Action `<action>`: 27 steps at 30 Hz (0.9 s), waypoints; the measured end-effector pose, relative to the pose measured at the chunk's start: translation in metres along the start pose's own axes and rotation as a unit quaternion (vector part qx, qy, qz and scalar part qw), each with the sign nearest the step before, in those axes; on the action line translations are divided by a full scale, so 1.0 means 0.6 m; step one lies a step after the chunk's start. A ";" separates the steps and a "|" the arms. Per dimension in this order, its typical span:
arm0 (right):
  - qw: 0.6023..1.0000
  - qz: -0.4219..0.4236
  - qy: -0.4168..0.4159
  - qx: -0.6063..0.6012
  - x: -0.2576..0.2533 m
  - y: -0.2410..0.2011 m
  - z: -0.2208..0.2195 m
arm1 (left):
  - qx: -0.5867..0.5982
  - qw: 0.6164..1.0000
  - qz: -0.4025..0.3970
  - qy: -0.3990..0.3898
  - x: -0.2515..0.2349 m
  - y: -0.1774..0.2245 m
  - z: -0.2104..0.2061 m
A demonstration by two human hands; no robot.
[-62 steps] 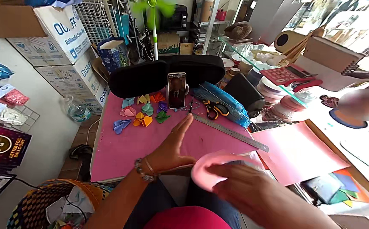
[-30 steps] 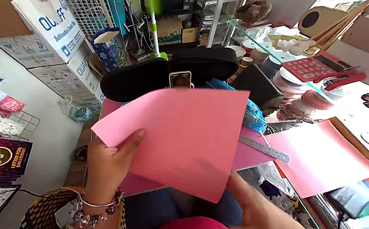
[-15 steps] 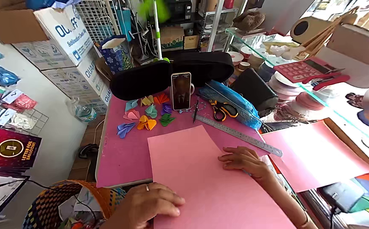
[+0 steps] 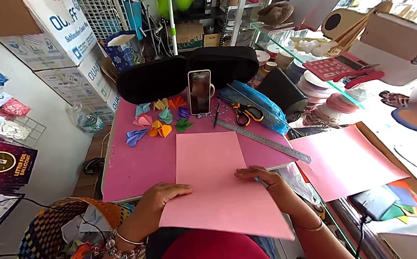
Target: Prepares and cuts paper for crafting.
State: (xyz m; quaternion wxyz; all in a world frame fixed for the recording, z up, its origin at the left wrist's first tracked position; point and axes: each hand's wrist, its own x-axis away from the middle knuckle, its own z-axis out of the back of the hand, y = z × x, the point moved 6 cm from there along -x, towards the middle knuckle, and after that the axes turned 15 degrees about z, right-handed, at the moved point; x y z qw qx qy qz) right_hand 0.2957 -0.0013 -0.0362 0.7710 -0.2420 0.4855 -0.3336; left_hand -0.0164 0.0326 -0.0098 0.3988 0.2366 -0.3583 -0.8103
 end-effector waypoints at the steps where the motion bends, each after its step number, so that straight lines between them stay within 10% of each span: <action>1: 0.999 -0.011 0.024 -0.043 -0.008 0.006 0.001 | 0.041 0.999 0.025 0.005 -0.010 -0.008 0.003; 10: 0.967 -0.185 0.125 -0.124 -0.038 0.048 0.001 | 0.207 0.968 0.105 0.094 -0.045 -0.066 -0.002; 27: 0.982 -0.108 0.123 0.098 -0.057 0.063 0.005 | 0.262 0.919 0.282 0.085 -0.082 -0.057 -0.003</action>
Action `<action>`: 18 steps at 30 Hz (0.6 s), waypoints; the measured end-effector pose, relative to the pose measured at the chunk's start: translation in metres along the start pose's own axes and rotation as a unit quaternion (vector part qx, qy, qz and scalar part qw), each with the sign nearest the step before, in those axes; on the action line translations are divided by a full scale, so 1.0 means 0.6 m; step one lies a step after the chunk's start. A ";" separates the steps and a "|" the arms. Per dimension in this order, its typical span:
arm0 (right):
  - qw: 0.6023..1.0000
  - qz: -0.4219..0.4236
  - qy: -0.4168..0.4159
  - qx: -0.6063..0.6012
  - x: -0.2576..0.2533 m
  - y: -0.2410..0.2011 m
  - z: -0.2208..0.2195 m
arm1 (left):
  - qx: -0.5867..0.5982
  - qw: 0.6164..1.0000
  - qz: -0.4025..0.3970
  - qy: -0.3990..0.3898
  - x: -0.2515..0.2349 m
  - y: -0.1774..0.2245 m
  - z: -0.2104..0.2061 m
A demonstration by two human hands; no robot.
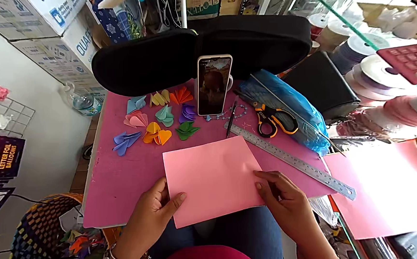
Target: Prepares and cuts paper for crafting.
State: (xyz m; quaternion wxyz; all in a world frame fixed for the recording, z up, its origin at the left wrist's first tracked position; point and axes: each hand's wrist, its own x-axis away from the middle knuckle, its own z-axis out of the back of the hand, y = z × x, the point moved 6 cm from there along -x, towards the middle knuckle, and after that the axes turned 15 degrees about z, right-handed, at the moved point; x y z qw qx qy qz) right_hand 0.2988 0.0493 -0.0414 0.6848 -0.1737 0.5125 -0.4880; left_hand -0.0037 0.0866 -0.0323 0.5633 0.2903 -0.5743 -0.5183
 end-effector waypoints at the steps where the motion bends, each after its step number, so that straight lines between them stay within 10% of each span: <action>1: 1.000 0.004 -0.005 0.025 0.003 -0.001 0.002 | 0.004 1.000 -0.003 0.010 -0.003 0.002 -0.001; 7: 0.997 -0.013 -0.008 0.071 0.015 0.000 0.011 | -0.108 0.985 -0.038 0.128 -0.017 -0.001 0.001; 12: 0.995 -0.017 -0.015 0.097 0.012 0.001 0.009 | -0.362 0.848 -0.231 0.310 0.035 0.066 -0.024; 18: 0.994 -0.022 -0.013 0.111 0.010 0.000 0.008 | -0.543 0.755 -0.257 0.263 0.059 0.102 -0.070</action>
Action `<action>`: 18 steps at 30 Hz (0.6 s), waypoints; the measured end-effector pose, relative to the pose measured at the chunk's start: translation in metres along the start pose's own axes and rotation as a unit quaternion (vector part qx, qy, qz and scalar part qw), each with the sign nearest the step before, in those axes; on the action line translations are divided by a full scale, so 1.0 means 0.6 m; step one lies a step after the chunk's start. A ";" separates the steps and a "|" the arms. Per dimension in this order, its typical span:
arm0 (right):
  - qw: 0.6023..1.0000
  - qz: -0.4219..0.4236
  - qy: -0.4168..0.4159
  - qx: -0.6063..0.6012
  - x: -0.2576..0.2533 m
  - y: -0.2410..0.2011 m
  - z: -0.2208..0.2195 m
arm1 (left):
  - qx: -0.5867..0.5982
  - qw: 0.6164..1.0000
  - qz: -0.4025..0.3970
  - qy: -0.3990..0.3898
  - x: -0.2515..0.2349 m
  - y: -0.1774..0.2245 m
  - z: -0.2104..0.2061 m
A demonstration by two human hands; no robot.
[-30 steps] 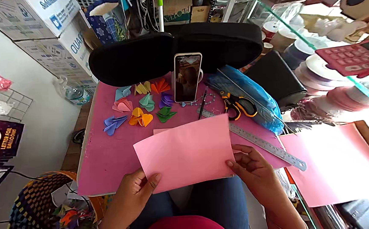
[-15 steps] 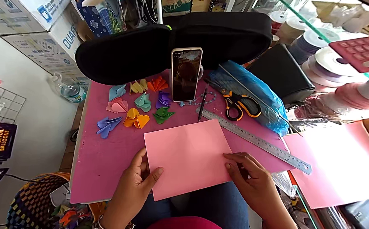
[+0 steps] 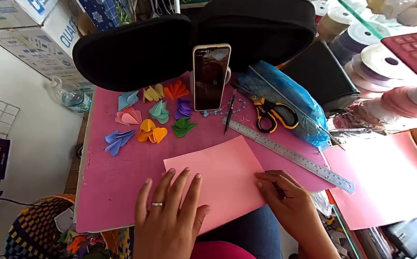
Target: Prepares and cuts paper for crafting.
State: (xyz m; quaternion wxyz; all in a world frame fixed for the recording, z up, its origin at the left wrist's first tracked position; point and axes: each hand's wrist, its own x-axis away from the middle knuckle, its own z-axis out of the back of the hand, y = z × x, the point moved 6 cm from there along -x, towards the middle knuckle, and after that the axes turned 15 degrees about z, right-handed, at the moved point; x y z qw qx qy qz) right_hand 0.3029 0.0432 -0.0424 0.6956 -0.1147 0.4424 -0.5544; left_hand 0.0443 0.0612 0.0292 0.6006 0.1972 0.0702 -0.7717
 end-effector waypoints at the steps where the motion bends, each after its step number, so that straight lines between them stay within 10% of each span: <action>1: 1.000 -0.003 0.002 -0.001 0.001 0.000 0.000 | -0.006 1.000 0.001 -0.016 -0.002 -0.005 0.002; 18: 0.997 -0.033 -0.012 -0.064 0.001 -0.016 -0.018 | -0.025 0.993 -0.103 -0.042 0.030 0.030 -0.078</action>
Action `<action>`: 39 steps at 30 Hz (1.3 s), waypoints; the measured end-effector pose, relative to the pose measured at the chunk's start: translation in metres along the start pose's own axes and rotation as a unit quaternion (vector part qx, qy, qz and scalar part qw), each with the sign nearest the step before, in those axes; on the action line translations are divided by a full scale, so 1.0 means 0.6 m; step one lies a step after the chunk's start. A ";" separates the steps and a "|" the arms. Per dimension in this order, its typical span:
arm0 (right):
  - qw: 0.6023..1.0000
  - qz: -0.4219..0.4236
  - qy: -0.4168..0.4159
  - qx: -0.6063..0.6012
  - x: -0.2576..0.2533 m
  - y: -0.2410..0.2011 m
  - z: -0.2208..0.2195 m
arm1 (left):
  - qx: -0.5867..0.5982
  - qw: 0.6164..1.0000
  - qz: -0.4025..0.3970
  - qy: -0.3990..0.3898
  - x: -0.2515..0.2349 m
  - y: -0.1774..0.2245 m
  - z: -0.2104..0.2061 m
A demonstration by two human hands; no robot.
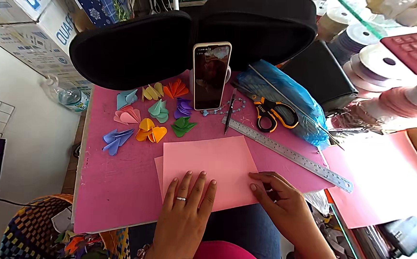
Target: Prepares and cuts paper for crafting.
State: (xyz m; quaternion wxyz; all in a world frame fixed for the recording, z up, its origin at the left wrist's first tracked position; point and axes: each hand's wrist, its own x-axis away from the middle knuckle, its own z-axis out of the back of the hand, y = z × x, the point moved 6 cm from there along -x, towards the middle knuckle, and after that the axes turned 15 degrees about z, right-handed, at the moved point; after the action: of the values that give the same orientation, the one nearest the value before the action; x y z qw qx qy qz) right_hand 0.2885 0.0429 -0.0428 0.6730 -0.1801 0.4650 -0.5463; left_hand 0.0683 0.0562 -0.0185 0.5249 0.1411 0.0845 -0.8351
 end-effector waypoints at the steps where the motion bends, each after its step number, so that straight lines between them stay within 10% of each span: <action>1: 1.000 -0.004 -0.003 -0.008 -0.002 0.002 0.002 | 0.001 1.000 -0.001 0.000 0.002 0.000 -0.002; 39: 0.997 -0.020 -0.002 -0.078 -0.014 0.005 0.000 | 0.044 0.997 -0.003 0.070 0.019 -0.036 -0.024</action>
State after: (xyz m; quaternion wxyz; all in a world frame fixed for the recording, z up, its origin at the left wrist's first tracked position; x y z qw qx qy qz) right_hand 0.2906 0.0514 -0.0417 0.6467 -0.2430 0.5010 -0.5212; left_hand 0.0465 0.0598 -0.0362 0.5084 0.2221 0.0841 -0.8277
